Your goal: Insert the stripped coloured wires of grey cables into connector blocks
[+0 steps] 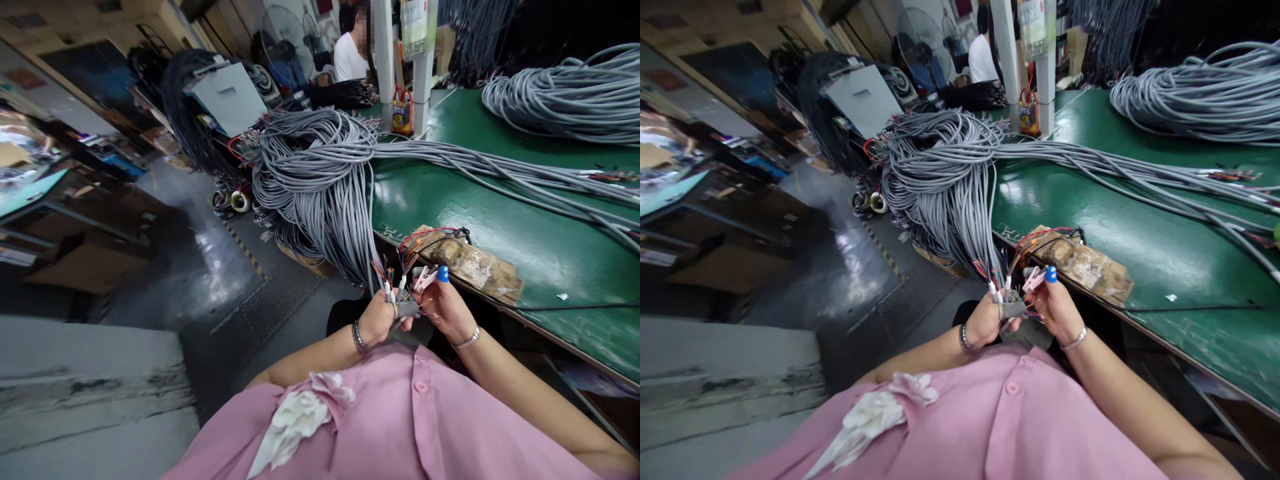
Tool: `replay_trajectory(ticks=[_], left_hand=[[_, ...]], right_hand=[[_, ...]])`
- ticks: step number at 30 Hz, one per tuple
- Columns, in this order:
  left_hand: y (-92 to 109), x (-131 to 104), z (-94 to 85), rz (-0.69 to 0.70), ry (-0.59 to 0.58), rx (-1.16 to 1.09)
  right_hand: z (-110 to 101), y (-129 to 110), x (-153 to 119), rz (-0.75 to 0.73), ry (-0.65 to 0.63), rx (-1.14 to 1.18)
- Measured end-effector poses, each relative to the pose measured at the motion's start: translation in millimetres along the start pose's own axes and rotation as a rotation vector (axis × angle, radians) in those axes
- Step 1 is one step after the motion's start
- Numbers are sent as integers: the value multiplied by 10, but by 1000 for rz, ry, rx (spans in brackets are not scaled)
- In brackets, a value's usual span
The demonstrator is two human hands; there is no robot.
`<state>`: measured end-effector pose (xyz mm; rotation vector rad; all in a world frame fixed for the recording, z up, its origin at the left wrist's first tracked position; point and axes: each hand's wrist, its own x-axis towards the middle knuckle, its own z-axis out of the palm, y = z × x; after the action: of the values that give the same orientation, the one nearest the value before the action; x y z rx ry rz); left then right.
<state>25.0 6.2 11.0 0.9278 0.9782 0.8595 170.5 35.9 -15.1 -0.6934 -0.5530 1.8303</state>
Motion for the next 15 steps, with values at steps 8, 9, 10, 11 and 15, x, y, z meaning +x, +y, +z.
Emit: replay_trajectory(ticks=[8, 9, 10, 11, 15], left_hand=[[58, -172, 13, 74, 29, 36], [56, -171, 17, 79, 50, 14], [53, -163, 24, 82, 69, -12], [50, -150, 32, 84, 85, -35], [29, -84, 65, 82, 139, -81]], right_hand=[[-42, -65, -72, 85, -48, 39], [-35, -61, -78, 79, -38, 24], [-29, -52, -82, 65, -26, 7], [-26, -38, -85, 43, -14, -12], [-67, 43, -87, -110, 84, -160]])
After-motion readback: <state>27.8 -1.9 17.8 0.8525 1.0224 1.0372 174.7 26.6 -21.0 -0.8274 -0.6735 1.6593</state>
